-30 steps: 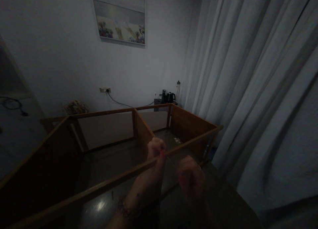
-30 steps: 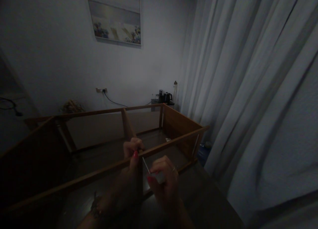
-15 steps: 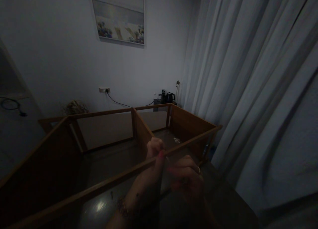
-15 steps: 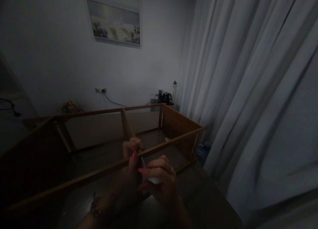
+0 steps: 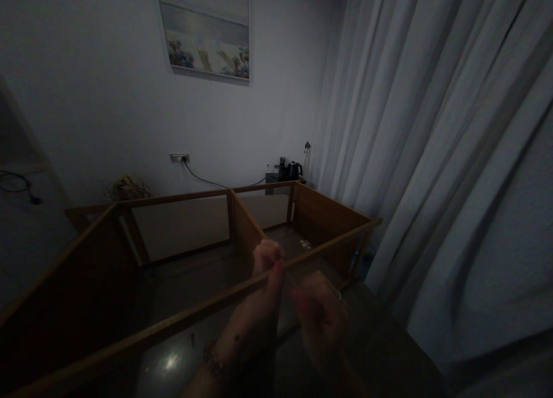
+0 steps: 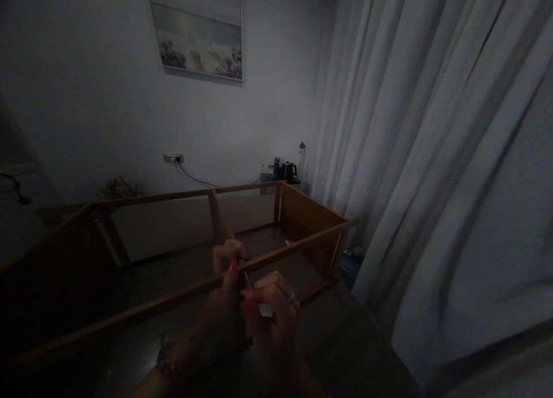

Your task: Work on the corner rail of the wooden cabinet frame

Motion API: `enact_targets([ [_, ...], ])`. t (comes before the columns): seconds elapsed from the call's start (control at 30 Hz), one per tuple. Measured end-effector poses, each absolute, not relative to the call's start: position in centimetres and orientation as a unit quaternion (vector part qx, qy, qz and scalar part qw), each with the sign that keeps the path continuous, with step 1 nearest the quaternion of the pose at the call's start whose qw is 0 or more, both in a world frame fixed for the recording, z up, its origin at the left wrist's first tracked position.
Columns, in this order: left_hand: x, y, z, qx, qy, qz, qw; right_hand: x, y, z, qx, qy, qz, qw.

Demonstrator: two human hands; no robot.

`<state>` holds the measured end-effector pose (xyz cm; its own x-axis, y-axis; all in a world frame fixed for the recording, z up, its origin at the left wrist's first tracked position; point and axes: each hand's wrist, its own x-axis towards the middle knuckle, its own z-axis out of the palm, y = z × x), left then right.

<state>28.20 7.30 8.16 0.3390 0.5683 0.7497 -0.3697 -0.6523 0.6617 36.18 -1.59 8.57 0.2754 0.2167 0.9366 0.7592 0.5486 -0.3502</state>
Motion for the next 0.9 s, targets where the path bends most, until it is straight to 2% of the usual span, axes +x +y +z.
enact_targets([
  [0.2, 28.6, 8.8, 6.7, 0.714, 0.075, 0.569, 0.400, 38.0, -1.7, 7.7, -0.409, -0.619, -0.224, 0.632],
  [0.47, 27.6, 6.4, 9.0, 0.707, 0.094, 0.574, 0.401, 39.6, -2.3, 7.8, -0.404, -0.640, -0.269, 0.596],
  [0.63, 28.3, 6.7, 8.3, 0.705, 0.077, 0.580, 0.401, 39.4, -2.2, 8.0, -0.394, -0.646, -0.303, 0.579],
  [0.73, 28.8, 7.6, 7.6, 0.688, 0.056, 0.610, 0.389, 38.8, -2.3, 8.4, -0.408, -0.635, -0.308, 0.580],
  [0.9, 28.6, 8.8, 6.9, 0.736, 0.061, 0.565, 0.369, 37.3, -2.9, 9.3, -0.467, -0.595, -0.298, 0.582],
])
